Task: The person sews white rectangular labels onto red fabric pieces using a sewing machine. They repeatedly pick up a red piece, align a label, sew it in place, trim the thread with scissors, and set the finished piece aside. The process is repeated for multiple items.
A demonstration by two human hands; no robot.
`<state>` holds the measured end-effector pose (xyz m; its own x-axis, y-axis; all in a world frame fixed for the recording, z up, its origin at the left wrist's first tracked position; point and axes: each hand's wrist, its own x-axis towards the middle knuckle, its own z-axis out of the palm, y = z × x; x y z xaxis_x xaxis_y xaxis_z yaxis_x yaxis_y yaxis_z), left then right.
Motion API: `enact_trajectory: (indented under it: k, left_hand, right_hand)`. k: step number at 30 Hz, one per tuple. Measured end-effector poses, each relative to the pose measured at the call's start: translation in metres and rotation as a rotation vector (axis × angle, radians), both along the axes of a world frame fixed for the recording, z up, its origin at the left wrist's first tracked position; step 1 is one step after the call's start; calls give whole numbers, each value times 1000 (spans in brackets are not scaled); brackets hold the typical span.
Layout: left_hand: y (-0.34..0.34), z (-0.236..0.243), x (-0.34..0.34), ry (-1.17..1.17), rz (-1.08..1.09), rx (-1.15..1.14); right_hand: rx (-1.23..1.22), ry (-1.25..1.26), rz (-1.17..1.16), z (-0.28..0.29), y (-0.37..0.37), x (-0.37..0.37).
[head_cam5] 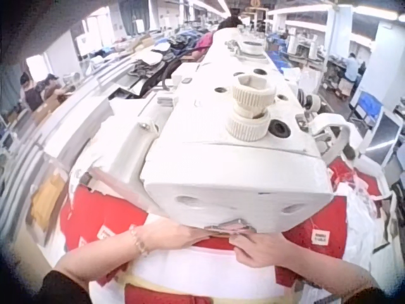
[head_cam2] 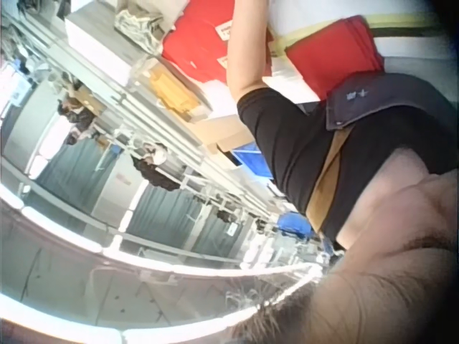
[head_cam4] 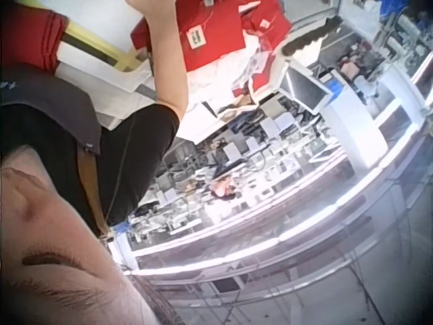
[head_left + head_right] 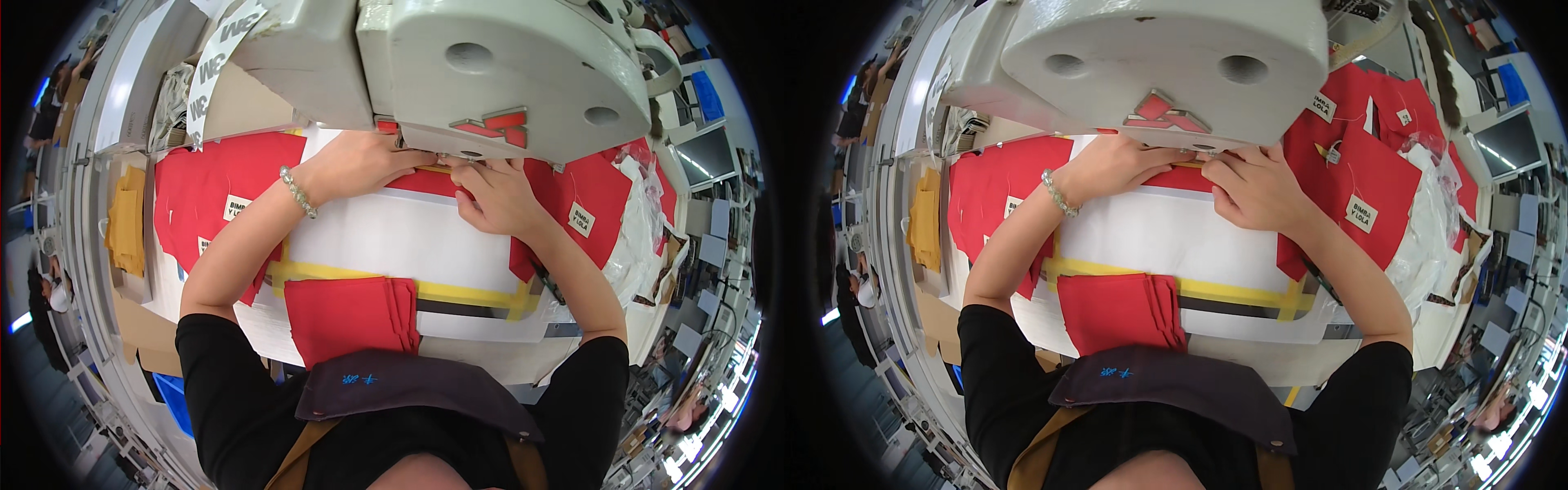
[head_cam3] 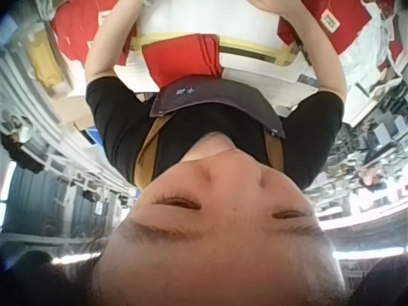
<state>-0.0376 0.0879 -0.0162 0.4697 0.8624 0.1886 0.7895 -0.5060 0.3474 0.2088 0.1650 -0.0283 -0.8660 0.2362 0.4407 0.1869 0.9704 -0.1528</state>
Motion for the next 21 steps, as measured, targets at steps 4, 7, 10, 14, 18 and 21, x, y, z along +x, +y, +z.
enact_trajectory:
  k: [4,7,10,14,18,21]
  left_hand:
    - [0,-3,1,-2,-11,67]
    - [-3,-2,1,-5,10,8]
    - [-4,0,4,71,28,-37]
    - [-2,4,3,21,9,-20]
    - [4,-4,0,32,15,20]
    - [8,-7,-5,13,93,-113]
  right_hand:
    - [3,16,22,-1,1,0]
    - [3,26,14,-2,-2,-2]
    - [9,20,15,-1,-3,-1]
    - [43,62,46,-5,-1,5]
    - [68,118,61,-7,5,9]
    - [81,154,45,-5,14,9]
